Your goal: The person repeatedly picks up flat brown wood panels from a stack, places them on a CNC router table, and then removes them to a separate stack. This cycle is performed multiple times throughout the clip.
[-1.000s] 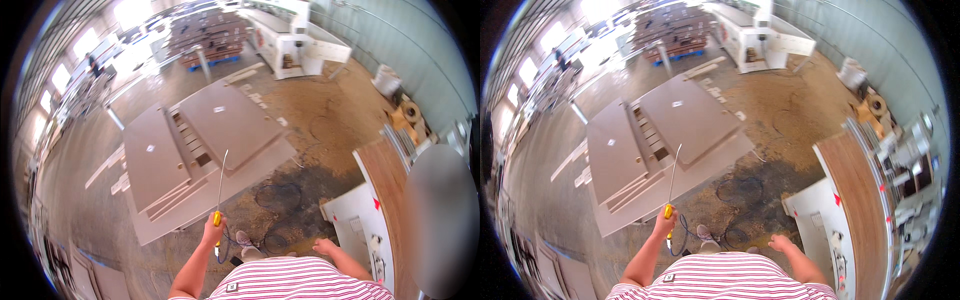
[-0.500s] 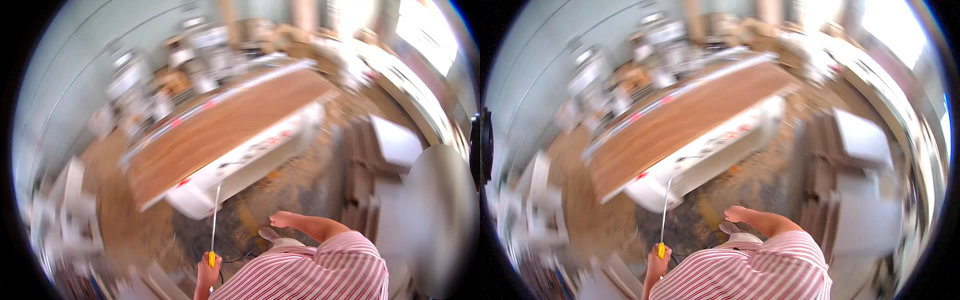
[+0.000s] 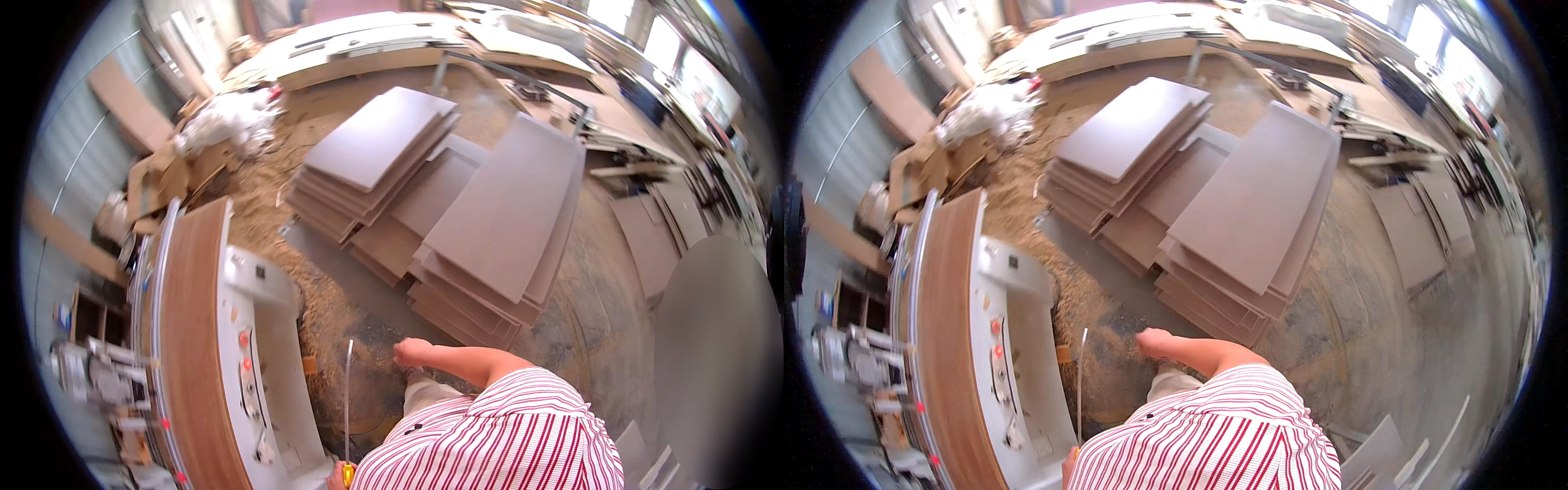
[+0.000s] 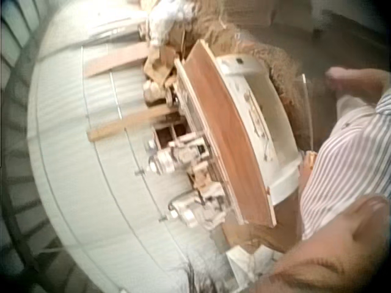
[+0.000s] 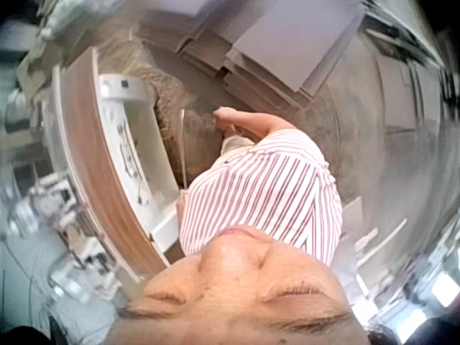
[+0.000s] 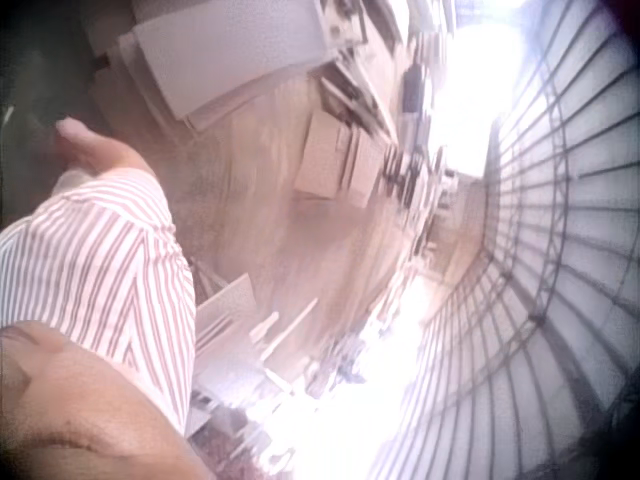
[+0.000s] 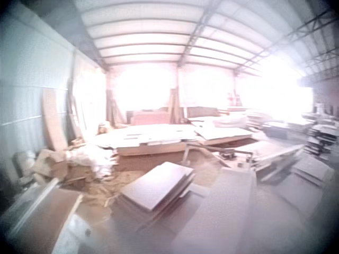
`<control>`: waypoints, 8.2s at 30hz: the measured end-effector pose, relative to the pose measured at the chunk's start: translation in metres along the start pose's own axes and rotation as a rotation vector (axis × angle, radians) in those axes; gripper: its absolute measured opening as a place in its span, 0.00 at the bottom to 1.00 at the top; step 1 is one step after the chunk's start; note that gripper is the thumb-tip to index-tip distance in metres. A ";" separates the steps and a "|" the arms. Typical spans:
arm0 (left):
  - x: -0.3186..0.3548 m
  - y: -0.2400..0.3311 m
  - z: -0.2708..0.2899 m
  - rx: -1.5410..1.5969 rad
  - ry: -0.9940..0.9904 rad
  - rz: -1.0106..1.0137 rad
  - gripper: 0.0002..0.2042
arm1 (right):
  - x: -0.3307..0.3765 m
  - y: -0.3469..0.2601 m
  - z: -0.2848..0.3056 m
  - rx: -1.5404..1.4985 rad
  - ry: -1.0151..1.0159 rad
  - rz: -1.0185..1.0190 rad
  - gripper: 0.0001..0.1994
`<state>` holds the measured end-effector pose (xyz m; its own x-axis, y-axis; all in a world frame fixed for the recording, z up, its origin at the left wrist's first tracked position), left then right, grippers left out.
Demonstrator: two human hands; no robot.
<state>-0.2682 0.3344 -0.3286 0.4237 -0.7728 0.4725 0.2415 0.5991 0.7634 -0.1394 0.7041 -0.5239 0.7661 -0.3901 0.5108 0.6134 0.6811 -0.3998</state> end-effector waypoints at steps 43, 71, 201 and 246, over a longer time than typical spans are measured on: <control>-0.361 0.182 -0.052 -0.118 -0.607 -0.143 0.10 | 0.251 0.354 0.045 -0.982 0.855 -1.317 0.22; -0.238 0.312 -0.108 0.097 -0.878 -1.167 0.25 | 0.260 -0.047 0.212 -0.481 0.990 -0.863 0.22; -0.098 -0.019 0.170 1.080 1.304 0.404 0.08 | -0.529 -0.398 0.192 -0.765 -0.351 -0.039 0.25; -0.189 0.031 0.234 1.444 1.147 0.416 0.17 | -0.614 -0.366 0.385 0.664 0.324 0.405 0.60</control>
<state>-0.5453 0.4504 -0.2909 0.6995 0.2144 0.6818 -0.5758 -0.3959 0.7153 -0.9078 0.9331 -0.3982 0.9820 -0.1268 0.1403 0.1168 0.9901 0.0773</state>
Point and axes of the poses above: each hand's wrist, its own x-axis away from the middle knuckle, its own z-axis out of the back of the hand, y = z × x, the point moved 2 cm from there along -x, towards the middle knuckle, and after that the axes turned 12 degrees about x, right-handed, at the moved point
